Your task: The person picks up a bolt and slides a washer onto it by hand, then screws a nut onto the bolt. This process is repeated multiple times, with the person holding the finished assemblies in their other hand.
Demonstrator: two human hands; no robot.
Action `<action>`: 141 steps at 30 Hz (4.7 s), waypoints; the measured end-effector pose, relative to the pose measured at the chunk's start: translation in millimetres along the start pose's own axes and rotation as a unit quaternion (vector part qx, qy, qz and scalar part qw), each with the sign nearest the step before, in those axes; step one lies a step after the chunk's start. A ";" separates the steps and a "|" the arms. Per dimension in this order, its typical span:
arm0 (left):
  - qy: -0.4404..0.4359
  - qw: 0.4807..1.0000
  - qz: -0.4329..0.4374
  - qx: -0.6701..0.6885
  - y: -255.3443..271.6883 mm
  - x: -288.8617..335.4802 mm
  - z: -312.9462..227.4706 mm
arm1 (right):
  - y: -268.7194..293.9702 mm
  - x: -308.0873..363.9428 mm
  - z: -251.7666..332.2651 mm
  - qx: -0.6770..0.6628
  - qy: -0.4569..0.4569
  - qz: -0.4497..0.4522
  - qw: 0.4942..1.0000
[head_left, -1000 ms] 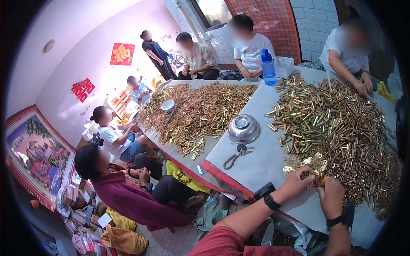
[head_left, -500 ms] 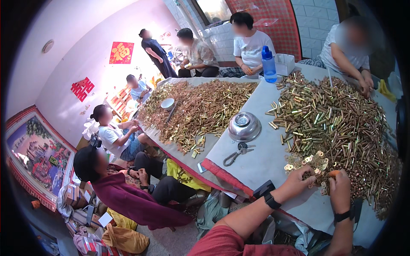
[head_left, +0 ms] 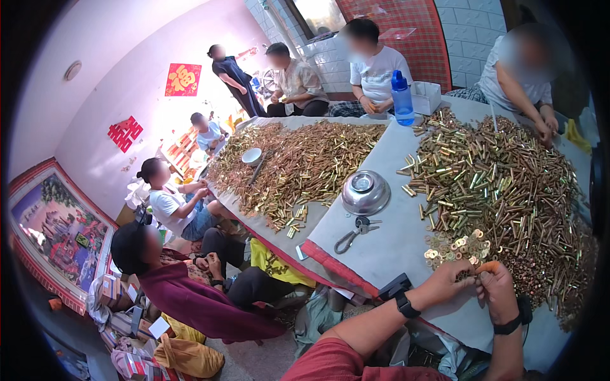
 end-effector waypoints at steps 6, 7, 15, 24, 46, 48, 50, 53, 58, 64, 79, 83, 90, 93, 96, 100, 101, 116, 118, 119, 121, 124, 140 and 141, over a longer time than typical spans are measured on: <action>0.003 1.000 0.004 0.017 1.5 4.9 -8.4 | -3.4 5.7 3.7 -0.007 0.016 0.005 1.000; 0.008 1.000 0.007 0.009 0.3 5.6 -7.0 | -1.6 7.9 3.8 0.023 0.026 -0.004 0.999; 0.113 0.989 0.027 -0.086 8.2 10.1 14.2 | -5.9 1.3 26.5 0.279 0.134 -0.030 0.951; 0.182 0.980 0.023 0.079 3.7 -3.5 14.1 | 10.4 -5.1 28.9 0.328 0.163 0.007 0.931; 0.263 0.952 -0.050 0.146 10.1 0.8 20.4 | 41.7 10.7 35.3 0.487 0.230 -0.183 0.823; 0.234 0.963 -0.050 0.123 16.0 -2.3 18.2 | 35.0 15.4 41.7 0.535 0.206 -0.171 0.801; 0.240 0.968 -0.054 0.042 22.9 -0.4 7.3 | 15.4 28.9 46.4 0.584 0.223 -0.126 0.770; 0.206 0.978 -0.024 0.021 19.3 4.4 9.2 | -5.9 29.2 24.5 0.608 0.211 -0.086 0.760; 0.098 0.995 0.001 -0.011 -11.8 2.4 16.0 | 14.9 41.3 30.3 0.543 0.266 -0.168 0.779; 0.083 0.996 0.024 -0.012 -13.4 5.7 10.8 | 23.4 21.7 30.8 0.424 0.232 -0.191 0.854; 0.114 0.989 0.023 0.091 -8.8 1.6 27.4 | 4.7 18.9 26.3 0.305 0.229 -0.147 0.912; 0.129 0.979 0.015 0.158 -10.0 3.9 34.9 | -10.1 31.6 48.1 0.380 0.372 -0.164 0.831; 0.122 0.986 0.050 0.103 -12.3 3.3 23.9 | 7.8 12.6 5.4 0.125 0.142 -0.088 0.978; 0.088 0.992 0.059 0.061 -12.5 0.0 15.5 | 7.0 15.5 7.3 0.156 0.163 -0.099 0.969; 0.091 0.992 0.062 0.059 -12.6 2.2 17.5 | 2.2 19.4 20.0 0.210 0.124 -0.067 0.967; 0.083 0.995 0.023 0.059 -5.6 1.8 19.3 | 9.6 34.2 55.6 0.388 0.206 -0.137 0.888; 0.088 0.995 0.015 0.046 -4.0 1.2 18.5 | 13.0 37.8 59.7 0.491 0.225 -0.164 0.826; 0.079 0.996 -0.023 0.037 -1.9 -0.6 9.6 | 27.7 17.6 40.5 0.481 0.270 -0.202 0.809; 0.085 0.996 -0.009 0.022 -3.3 -0.9 12.8 | 32.4 10.4 27.1 0.308 0.220 -0.168 0.910; 0.090 0.996 0.006 0.008 -5.1 -1.1 15.1 | 30.4 10.6 26.4 0.307 0.220 -0.168 0.911; 0.090 0.996 0.009 0.012 -8.0 -0.5 17.2 | 19.3 1.6 -0.9 0.065 0.055 -0.052 0.995; 0.085 0.996 0.012 0.033 -6.4 0.5 15.7 | 10.0 0.4 -1.0 0.033 0.049 -0.040 0.997; 0.083 0.994 0.062 0.022 -3.9 2.0 9.5 | 3.9 16.4 29.5 0.231 0.157 -0.058 0.958; 0.084 0.994 0.060 0.021 -2.9 2.8 11.1 | 0.8 18.3 36.7 0.244 0.132 -0.048 0.959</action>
Point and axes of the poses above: each hand's wrist, its own x-axis away from the middle knuckle, its own y-axis out of the back of the hand, z = x × y, the point moved 7 cm from there along -x, towards the middle knuckle, and after that the axes turned 7 degrees about x, right-handed, at the moved point
